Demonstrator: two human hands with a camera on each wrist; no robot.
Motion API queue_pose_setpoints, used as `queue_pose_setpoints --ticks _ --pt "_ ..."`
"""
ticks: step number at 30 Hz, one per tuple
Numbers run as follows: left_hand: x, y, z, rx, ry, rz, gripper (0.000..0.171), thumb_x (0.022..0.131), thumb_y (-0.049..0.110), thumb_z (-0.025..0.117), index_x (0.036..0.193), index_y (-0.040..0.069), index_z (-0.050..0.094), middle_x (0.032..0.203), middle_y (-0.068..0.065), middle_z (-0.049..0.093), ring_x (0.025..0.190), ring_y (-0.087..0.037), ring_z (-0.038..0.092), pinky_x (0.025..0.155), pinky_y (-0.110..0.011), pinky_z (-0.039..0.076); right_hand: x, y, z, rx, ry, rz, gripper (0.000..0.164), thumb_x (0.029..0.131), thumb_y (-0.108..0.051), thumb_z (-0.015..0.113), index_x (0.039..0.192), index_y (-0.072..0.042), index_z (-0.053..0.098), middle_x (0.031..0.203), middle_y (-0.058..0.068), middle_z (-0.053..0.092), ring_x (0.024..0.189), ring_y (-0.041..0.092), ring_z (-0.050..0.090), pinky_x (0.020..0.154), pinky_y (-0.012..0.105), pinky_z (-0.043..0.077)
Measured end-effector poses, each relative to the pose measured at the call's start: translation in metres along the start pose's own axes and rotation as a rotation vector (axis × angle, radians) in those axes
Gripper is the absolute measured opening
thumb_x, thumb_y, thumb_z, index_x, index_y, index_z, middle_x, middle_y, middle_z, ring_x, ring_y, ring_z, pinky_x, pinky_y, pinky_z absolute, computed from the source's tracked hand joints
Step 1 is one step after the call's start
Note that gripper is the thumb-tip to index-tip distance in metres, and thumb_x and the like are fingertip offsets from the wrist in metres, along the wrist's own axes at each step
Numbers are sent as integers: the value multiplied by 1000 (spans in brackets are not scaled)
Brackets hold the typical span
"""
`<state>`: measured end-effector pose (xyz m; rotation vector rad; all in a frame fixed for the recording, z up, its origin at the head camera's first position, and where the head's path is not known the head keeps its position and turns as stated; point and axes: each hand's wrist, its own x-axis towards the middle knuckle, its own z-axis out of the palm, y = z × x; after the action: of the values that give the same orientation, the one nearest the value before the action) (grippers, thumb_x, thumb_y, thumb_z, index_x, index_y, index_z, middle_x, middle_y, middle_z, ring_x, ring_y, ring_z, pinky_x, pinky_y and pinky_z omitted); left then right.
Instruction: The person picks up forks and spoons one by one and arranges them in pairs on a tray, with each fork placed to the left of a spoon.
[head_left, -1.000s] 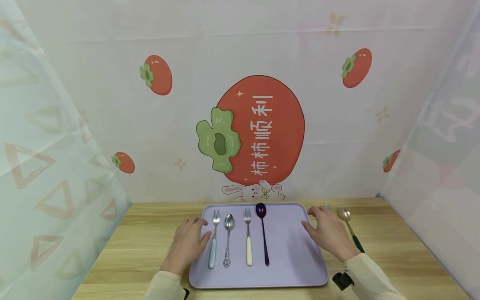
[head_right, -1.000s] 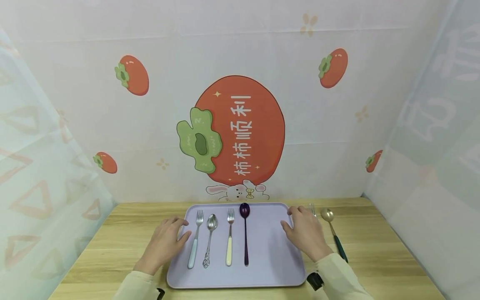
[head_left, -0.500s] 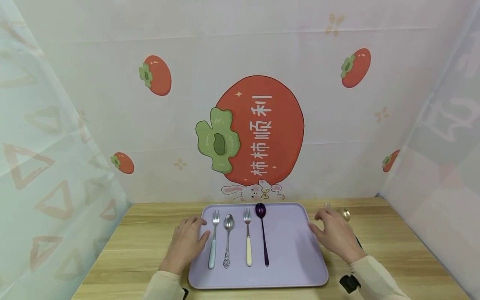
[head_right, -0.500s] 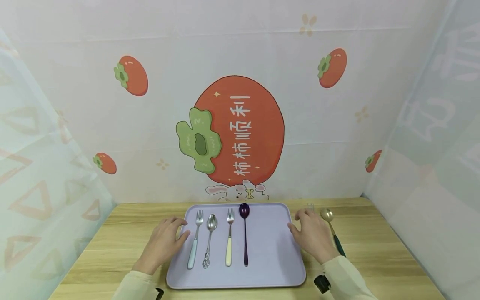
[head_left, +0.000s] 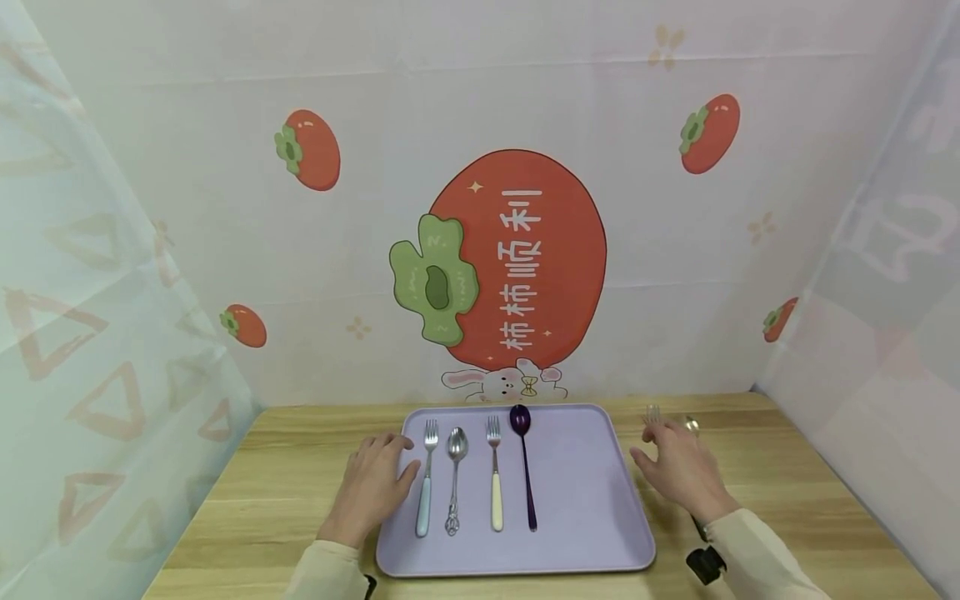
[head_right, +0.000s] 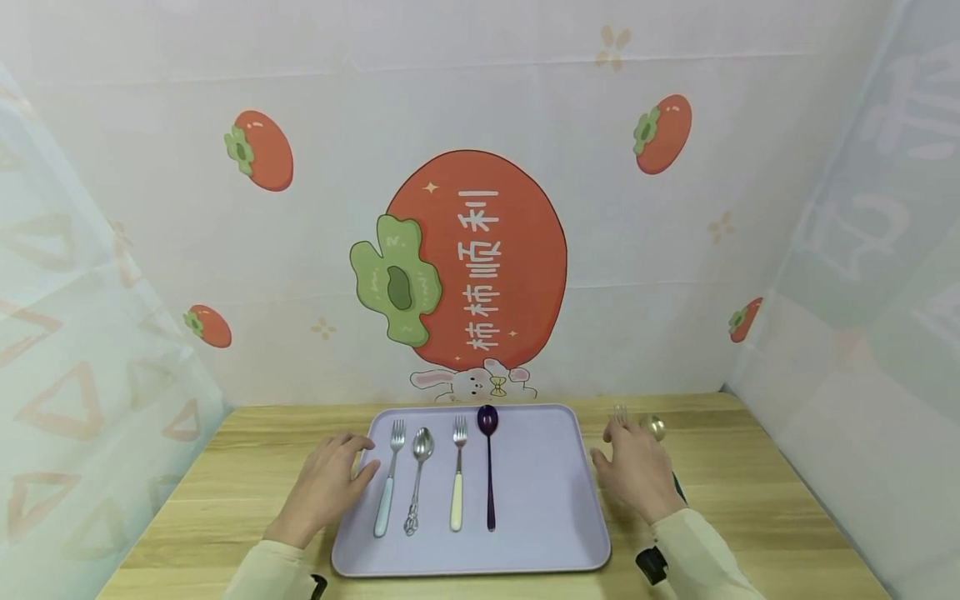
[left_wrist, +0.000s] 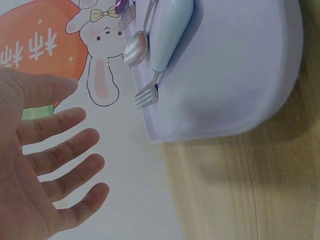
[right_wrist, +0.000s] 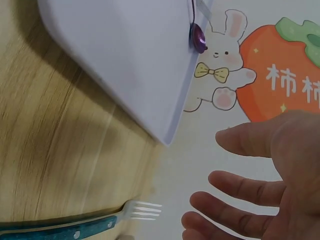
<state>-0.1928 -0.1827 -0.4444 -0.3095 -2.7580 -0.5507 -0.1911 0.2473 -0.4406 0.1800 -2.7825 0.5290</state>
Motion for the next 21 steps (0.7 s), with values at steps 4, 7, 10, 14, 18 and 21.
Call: queue_pose_setpoints --ticks 4,7,10,14,18,21 --pt "-1 0 0 5 -7 -4 25 90 21 76 109 5 71 115 -16 66 110 -39 60 89 -60 48 2 7 0 -9 -50 58 28 86 -22 77 100 1 67 92 15 64 77 33 63 57 47 51" --pt "-2 1 0 6 -13 -7 25 90 21 76 110 5 71 115 -15 66 110 -39 60 89 -59 49 2 11 0 -14 -67 81 29 86 -22 76 100 1 67 90 13 62 76 32 62 57 47 50" --pt "-2 1 -1 7 -16 -9 25 90 21 76 109 5 71 116 -16 66 110 -39 59 89 -59 49 2 16 1 -9 -66 89 30 86 -21 77 100 3 67 87 11 61 75 30 60 56 46 50" --pt "-2 2 -2 6 -15 -8 25 90 20 76 110 5 71 117 -16 66 111 -39 59 89 -59 49 3 23 3 -12 -79 113 29 85 -21 76 100 3 66 86 10 61 73 28 58 55 45 48" --pt "-2 1 -2 6 -12 -6 25 90 20 76 110 5 71 116 -16 67 111 -39 59 89 -60 49 4 30 4 -14 -118 151 28 86 -21 74 100 2 65 86 14 64 72 29 59 55 46 48" --pt "-2 1 -2 8 -12 -5 25 90 20 77 109 5 71 116 -16 67 110 -39 60 89 -59 49 6 34 4 -6 -140 171 28 87 -21 73 100 2 64 86 16 64 72 29 59 55 47 48"
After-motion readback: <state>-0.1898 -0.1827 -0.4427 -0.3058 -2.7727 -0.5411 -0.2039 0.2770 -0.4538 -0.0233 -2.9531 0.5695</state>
